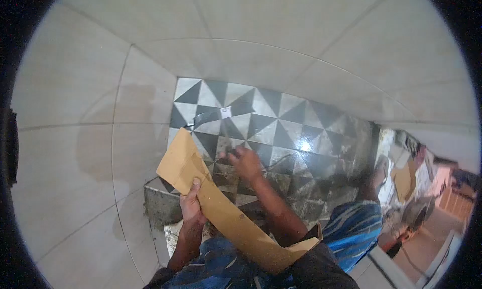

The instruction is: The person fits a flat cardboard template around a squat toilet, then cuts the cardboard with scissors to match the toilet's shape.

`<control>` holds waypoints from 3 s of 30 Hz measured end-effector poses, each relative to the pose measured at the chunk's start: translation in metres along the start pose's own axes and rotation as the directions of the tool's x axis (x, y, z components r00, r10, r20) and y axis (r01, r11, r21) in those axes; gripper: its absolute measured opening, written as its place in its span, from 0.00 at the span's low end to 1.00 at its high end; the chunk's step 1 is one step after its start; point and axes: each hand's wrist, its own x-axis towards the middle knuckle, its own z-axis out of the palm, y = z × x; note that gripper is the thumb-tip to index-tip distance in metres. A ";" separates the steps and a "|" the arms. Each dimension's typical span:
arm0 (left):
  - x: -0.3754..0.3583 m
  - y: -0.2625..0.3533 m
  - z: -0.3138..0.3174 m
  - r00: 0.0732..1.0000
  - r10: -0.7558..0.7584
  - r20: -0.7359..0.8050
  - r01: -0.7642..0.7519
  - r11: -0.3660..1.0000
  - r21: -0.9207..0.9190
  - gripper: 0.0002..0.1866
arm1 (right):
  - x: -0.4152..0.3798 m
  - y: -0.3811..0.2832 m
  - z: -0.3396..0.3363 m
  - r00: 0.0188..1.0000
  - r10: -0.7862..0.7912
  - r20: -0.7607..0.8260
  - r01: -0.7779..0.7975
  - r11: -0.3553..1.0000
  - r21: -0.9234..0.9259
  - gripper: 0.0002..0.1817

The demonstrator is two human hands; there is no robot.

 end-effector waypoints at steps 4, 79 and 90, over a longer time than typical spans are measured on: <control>-0.003 0.004 -0.011 0.996 -0.075 -0.047 0.072 0.995 -0.062 0.22 | -0.011 0.030 -0.031 0.979 0.205 -0.006 -0.184 0.863 -0.470 0.26; -0.156 -0.012 -0.328 0.769 0.350 -0.534 -0.098 0.891 0.443 0.16 | -0.005 -0.185 -0.034 0.579 -0.010 0.815 0.134 0.987 -0.084 0.14; -0.193 -0.031 -0.370 0.661 0.235 -0.713 -0.008 0.952 0.307 0.15 | 0.002 -0.117 -0.016 0.335 0.087 0.938 -0.117 0.992 -0.050 0.32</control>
